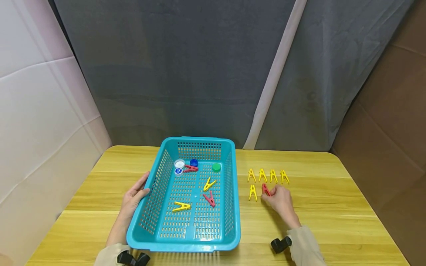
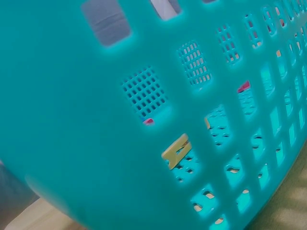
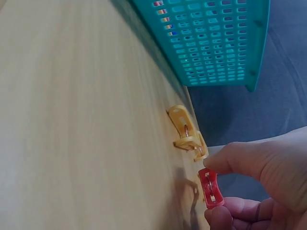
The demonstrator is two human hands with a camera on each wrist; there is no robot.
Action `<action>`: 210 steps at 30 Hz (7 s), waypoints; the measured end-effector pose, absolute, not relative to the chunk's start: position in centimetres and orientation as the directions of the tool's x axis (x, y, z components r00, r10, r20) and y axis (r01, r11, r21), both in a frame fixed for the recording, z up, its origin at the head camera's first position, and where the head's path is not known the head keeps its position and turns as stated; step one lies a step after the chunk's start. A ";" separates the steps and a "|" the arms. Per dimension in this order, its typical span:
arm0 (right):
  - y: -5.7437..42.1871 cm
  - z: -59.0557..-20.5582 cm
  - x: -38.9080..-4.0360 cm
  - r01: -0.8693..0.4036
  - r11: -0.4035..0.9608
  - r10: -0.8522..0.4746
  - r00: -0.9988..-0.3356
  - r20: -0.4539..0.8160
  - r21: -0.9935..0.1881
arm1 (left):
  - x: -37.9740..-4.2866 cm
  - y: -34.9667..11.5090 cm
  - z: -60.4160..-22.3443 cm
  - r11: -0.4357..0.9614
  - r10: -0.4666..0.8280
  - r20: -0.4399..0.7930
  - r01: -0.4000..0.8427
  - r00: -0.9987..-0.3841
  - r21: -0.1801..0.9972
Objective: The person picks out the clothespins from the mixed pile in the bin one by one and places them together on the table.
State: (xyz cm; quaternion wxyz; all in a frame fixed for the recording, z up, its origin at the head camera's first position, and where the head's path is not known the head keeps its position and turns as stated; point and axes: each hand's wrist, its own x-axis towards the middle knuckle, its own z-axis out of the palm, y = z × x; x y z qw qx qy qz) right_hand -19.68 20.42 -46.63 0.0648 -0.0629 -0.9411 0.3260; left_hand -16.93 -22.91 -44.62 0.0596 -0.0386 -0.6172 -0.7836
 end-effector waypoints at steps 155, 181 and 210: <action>-2.4 -43.5 -29.2 -0.297 0.723 -0.397 -0.918 -0.023 -0.624 | -16.8 -22.9 -44.6 -0.229 -0.040 0.142 0.147 -0.989 0.962; -2.2 -43.8 -29.1 -0.312 0.804 -0.385 -0.922 -0.043 -0.506 | -16.9 -22.7 -44.3 -0.189 -0.071 0.099 0.111 -0.993 0.976; -1.9 -44.4 -29.2 -0.090 0.894 -0.137 -0.988 -0.076 -0.438 | -16.7 -22.8 -44.3 -0.210 -0.059 0.123 0.133 -0.991 0.969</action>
